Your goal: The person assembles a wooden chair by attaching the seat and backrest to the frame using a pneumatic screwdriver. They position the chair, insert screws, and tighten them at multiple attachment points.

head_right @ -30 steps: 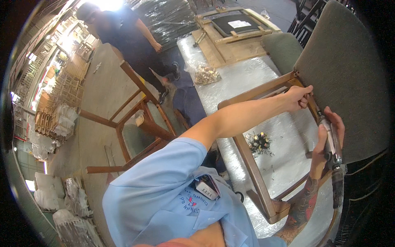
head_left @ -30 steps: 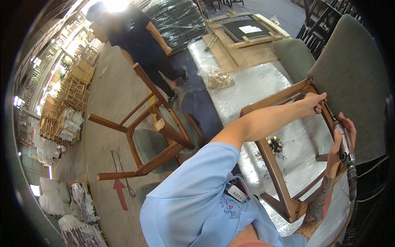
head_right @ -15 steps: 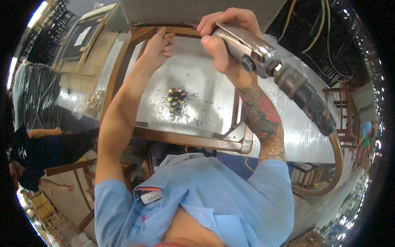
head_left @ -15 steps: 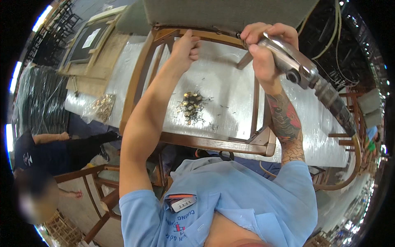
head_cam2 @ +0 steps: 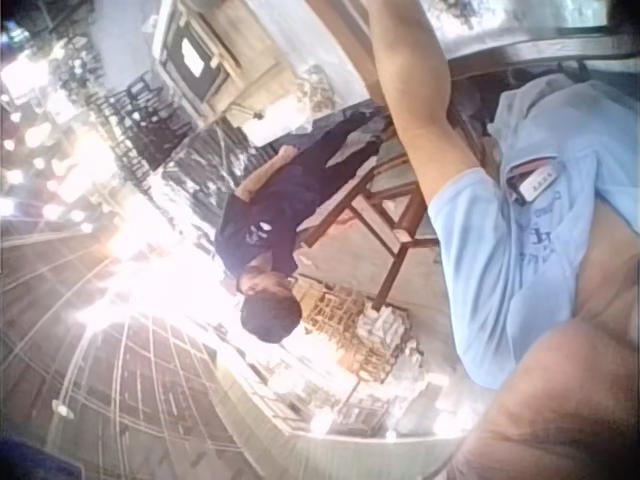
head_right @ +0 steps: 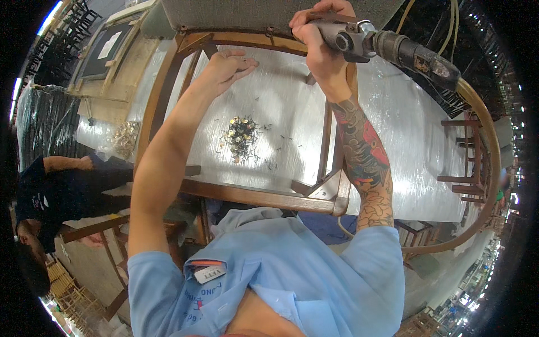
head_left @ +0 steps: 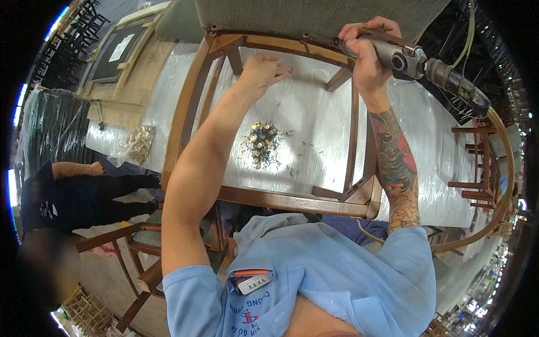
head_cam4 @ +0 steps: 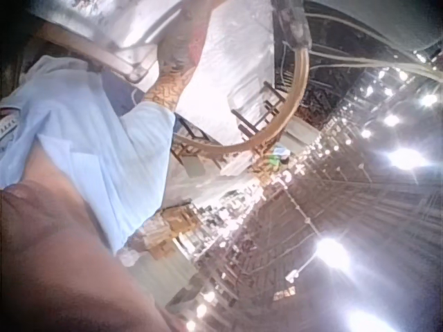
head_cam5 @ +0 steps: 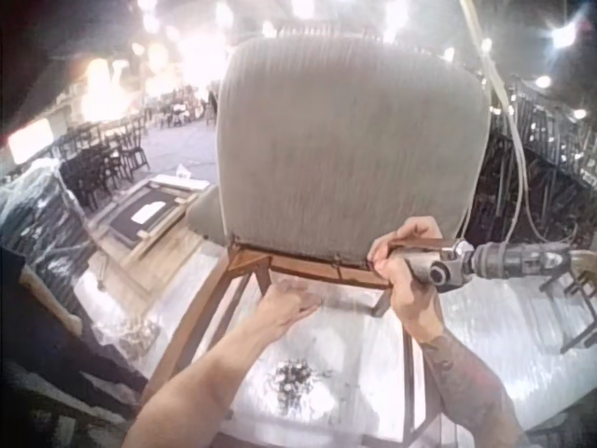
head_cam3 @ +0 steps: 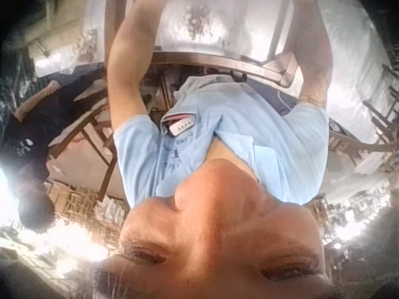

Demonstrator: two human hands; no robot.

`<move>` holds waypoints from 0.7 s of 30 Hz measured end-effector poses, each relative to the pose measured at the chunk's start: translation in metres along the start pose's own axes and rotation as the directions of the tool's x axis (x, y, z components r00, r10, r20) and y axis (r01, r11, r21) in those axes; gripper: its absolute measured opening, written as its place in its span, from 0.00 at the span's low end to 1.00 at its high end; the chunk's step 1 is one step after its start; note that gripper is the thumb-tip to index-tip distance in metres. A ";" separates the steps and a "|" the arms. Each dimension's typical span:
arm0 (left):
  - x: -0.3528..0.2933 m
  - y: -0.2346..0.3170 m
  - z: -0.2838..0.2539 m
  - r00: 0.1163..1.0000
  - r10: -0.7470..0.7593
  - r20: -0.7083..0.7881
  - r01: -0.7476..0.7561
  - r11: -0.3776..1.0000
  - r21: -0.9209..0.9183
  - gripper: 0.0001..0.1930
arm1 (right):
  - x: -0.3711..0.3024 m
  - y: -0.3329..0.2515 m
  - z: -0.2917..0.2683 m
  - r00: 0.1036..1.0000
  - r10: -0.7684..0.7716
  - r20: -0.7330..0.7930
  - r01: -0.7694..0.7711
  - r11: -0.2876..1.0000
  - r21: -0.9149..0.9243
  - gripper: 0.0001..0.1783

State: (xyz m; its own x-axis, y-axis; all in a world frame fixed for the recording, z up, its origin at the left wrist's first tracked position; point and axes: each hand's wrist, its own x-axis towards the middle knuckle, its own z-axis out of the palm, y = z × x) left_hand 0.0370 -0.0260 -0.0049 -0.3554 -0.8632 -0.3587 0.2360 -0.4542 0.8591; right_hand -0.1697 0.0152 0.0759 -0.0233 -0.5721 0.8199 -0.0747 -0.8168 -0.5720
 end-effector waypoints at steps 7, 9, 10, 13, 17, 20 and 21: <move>-0.002 0.000 0.001 0.999 0.052 -0.006 -0.052 0.998 0.023 0.27 | 0.001 -0.002 0.001 1.000 0.015 0.021 -0.016 0.999 0.039 0.20; -0.003 -0.002 0.000 0.997 0.078 -0.027 -0.077 0.997 0.028 0.24 | 0.003 0.002 0.001 0.999 0.007 0.040 -0.009 0.999 0.035 0.20; -0.002 -0.002 0.002 0.998 0.065 -0.021 -0.065 0.998 0.016 0.22 | 0.008 0.008 -0.002 0.999 0.001 0.050 -0.003 1.000 0.027 0.20; 0.004 -0.001 0.001 0.999 0.038 -0.004 -0.038 0.999 -0.015 0.14 | 0.021 0.007 0.008 0.999 0.047 -0.017 -0.046 0.997 0.064 0.16; 0.007 -0.004 -0.001 0.996 0.088 -0.031 -0.088 0.996 -0.011 0.09 | 0.059 0.021 0.031 0.987 0.120 -0.106 -0.108 0.988 0.108 0.10; -0.004 -0.001 -0.021 0.992 0.075 -0.101 -0.075 0.997 0.007 0.12 | 0.081 0.017 0.073 0.967 0.217 -0.131 -0.225 0.973 -0.053 0.03; -0.002 0.003 -0.011 0.996 0.059 -0.062 -0.058 0.998 0.015 0.13 | 0.089 0.012 0.063 0.968 0.215 -0.129 -0.235 0.959 -0.160 0.01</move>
State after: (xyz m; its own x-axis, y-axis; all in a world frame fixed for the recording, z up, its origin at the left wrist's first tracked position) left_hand 0.0485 -0.0284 -0.0054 -0.2843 -0.9004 -0.3293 0.2423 -0.3998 0.8840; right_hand -0.1096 -0.0498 0.1406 -0.1677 -0.7200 0.6734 -0.2260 -0.6368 -0.7372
